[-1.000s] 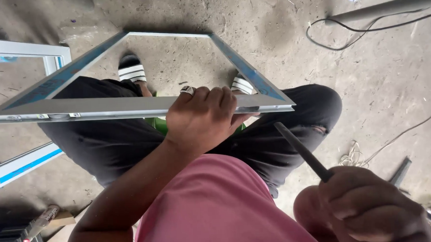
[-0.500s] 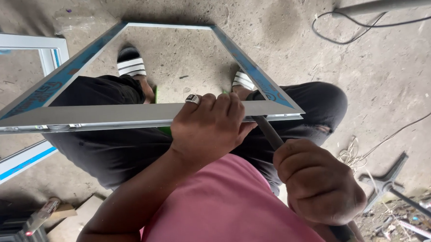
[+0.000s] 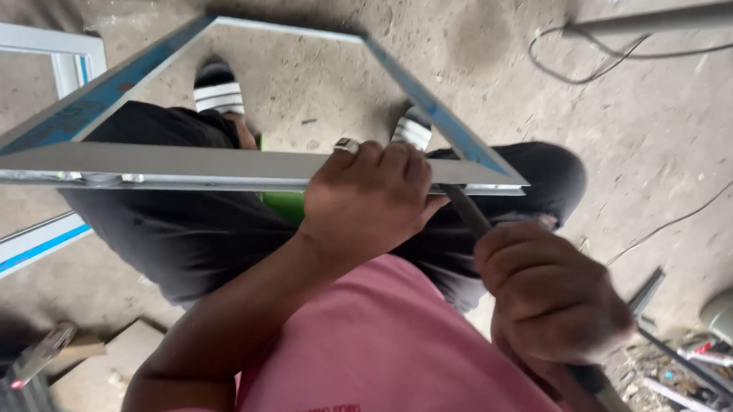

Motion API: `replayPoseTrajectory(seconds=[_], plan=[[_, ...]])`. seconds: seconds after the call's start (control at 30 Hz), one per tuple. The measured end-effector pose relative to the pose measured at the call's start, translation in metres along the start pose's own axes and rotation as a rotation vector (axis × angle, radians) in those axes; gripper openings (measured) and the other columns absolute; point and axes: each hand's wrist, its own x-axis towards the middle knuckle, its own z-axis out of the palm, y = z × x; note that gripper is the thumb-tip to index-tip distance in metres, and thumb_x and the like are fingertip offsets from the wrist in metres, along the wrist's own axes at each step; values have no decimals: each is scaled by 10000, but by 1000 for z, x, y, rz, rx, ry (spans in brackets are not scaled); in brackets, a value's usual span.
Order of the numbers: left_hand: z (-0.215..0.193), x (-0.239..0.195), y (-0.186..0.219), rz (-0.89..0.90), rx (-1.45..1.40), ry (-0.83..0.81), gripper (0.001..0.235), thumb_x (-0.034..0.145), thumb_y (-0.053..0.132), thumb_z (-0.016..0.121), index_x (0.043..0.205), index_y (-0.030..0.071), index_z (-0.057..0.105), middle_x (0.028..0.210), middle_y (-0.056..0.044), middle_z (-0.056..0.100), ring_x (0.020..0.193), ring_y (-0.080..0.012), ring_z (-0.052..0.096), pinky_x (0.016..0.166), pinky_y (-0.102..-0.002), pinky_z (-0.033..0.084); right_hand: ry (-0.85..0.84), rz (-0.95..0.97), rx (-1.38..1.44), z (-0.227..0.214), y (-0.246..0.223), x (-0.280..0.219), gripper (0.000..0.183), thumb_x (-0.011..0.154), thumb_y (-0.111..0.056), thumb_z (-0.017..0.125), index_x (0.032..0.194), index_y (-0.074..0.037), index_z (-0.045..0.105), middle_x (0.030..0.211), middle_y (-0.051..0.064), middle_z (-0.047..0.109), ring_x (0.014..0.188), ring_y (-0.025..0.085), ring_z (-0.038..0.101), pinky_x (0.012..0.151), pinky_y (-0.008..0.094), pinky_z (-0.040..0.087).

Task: The person is smoothing the edges of an aluminum frame with a file, drilling holes, and using a hand tool to assemble the frame.

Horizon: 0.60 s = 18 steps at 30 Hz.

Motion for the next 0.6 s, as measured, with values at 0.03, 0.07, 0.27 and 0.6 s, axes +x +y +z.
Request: replayPoseTrajectory(seconds=[0.03,0.07,0.27,0.6], plan=[[1,2,-2,3,7,8,495,860,644,756,951,158,727,879,-13,706,706,-188,635,598,-341,474,-1,-10,-4,-2,-2,4,340,842,-69,643,646,-78,366,560,67,370,486,217,328,511,358,427],[2,5,-3,4,18,46,481,901,642,733,918,161,712,824,-6,683,664,-177,615,574,-331,455,30,-5,10,-4,-4,8,315,835,-96,666,706,-96,379,531,42,423,470,190,327,514,357,400],[1,-8,2,-5,4,11,506,924,657,716,871,154,703,766,-8,671,632,-179,623,528,-343,472,167,54,-98,11,-24,-11,379,933,-250,505,614,-134,338,507,42,378,428,190,355,511,356,498],[7,-2,1,-15,6,55,541,864,681,769,886,141,728,771,-14,693,644,-188,633,572,-357,492,271,18,-38,25,-27,1,301,1009,-252,490,739,-162,391,520,-26,217,484,128,176,518,347,219]])
